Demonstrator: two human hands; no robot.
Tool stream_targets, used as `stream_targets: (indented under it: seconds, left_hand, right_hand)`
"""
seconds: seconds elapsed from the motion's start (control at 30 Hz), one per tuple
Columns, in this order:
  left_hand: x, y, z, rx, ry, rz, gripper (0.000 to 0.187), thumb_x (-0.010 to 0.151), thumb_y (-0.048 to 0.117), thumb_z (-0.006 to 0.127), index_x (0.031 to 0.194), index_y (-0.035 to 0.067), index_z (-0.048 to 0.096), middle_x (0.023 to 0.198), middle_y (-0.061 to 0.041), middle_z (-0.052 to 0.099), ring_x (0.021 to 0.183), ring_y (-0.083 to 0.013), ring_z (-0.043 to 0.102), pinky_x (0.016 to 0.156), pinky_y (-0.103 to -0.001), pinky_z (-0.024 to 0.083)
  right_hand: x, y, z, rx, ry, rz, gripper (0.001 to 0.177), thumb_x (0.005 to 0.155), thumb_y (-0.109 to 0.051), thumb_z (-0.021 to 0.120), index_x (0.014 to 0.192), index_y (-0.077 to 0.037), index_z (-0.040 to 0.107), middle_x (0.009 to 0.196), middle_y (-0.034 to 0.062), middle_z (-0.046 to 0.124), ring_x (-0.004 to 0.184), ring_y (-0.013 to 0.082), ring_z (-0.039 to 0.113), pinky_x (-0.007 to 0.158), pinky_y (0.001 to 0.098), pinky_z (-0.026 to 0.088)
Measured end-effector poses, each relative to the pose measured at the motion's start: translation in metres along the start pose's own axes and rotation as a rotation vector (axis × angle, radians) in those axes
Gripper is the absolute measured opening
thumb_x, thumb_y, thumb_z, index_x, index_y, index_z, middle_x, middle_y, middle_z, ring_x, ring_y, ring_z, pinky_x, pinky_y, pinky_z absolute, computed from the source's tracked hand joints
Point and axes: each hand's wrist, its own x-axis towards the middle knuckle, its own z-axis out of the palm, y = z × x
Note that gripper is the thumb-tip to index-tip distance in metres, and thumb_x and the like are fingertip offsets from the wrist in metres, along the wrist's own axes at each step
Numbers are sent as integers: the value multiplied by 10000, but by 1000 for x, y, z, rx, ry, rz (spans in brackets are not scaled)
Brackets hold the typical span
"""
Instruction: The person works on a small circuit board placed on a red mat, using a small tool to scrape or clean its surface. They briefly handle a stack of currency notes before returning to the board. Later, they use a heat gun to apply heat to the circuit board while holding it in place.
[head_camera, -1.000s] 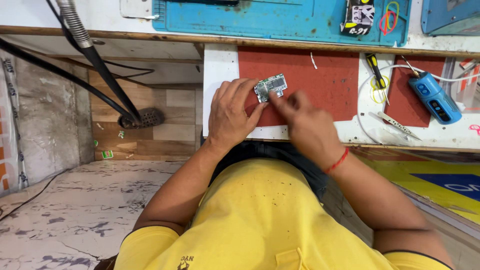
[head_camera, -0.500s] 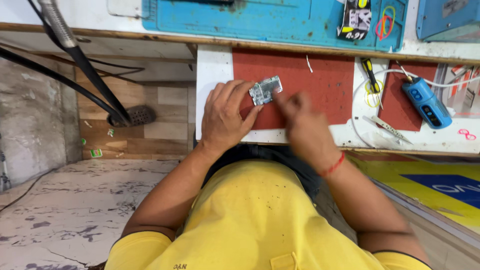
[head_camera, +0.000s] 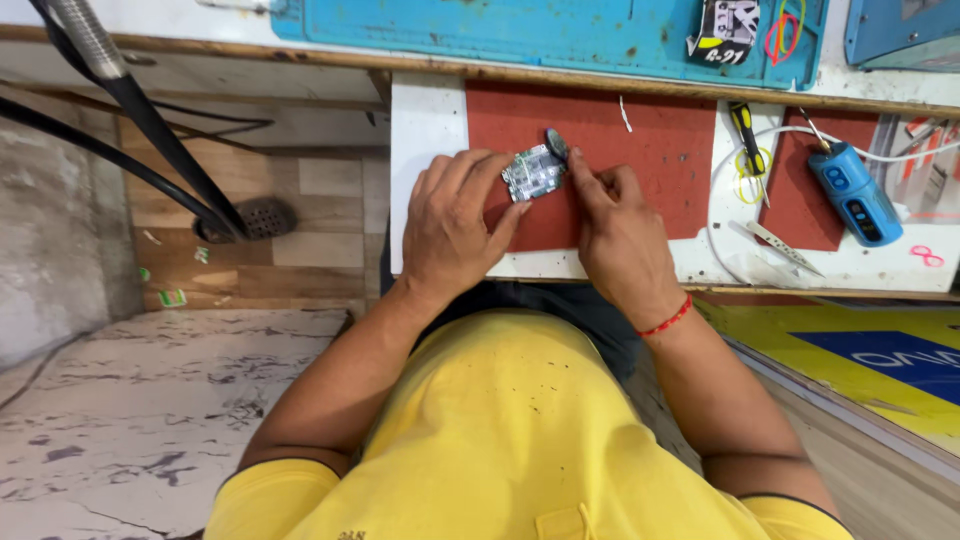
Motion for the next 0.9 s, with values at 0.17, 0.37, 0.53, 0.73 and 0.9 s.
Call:
stream_targets:
  seconds: [0.17, 0.37, 0.53, 0.73, 0.9]
  left_hand:
    - [4, -2, -2, -23, -2, 5, 511, 796, 165, 860, 1247, 37, 656, 1191, -109, 654, 1049, -310, 608, 912, -439, 484]
    - [2, -4, 0, -10, 1, 6, 515, 801, 165, 874, 1248, 38, 652, 1197, -104, 657, 1053, -298, 614, 905, -428, 487]
    - [0, -5, 2, -35, 12, 2, 521, 804, 164, 886, 1252, 41, 650, 1214, -92, 651, 1068, -298, 615, 927, -429, 490]
    - [1, -4, 2, -40, 11, -18, 524, 789, 154, 883, 1246, 46, 652, 1214, -102, 637, 1087, -305, 617, 925, -431, 488]
    - [2, -4, -2, -27, 4, -16, 543, 781, 159, 883, 1253, 45, 641, 1208, -114, 619, 1092, -312, 616, 929, -435, 488]
  right_hand:
    - [5, -10, -1, 39, -132, 79, 598, 878, 26, 554, 1464, -96, 537, 1080, 200, 603, 777, 416, 668, 634, 499, 552]
    - [17, -16, -3, 4, -64, -46, 654, 840, 51, 550, 1470, -123, 559, 1079, 193, 620, 815, 399, 673, 668, 483, 561]
    - [14, -6, -1, -4, -14, 5, 634, 864, 72, 533, 1471, -107, 567, 1117, 202, 622, 786, 410, 665, 675, 492, 555]
    - [17, -2, 2, -3, -15, 1, 642, 867, 70, 531, 1479, -121, 570, 1107, 190, 623, 762, 397, 671, 669, 480, 566]
    - [21, -14, -10, -55, -44, -16, 645, 835, 59, 549, 1441, -156, 595, 1106, 182, 629, 745, 398, 669, 636, 482, 561]
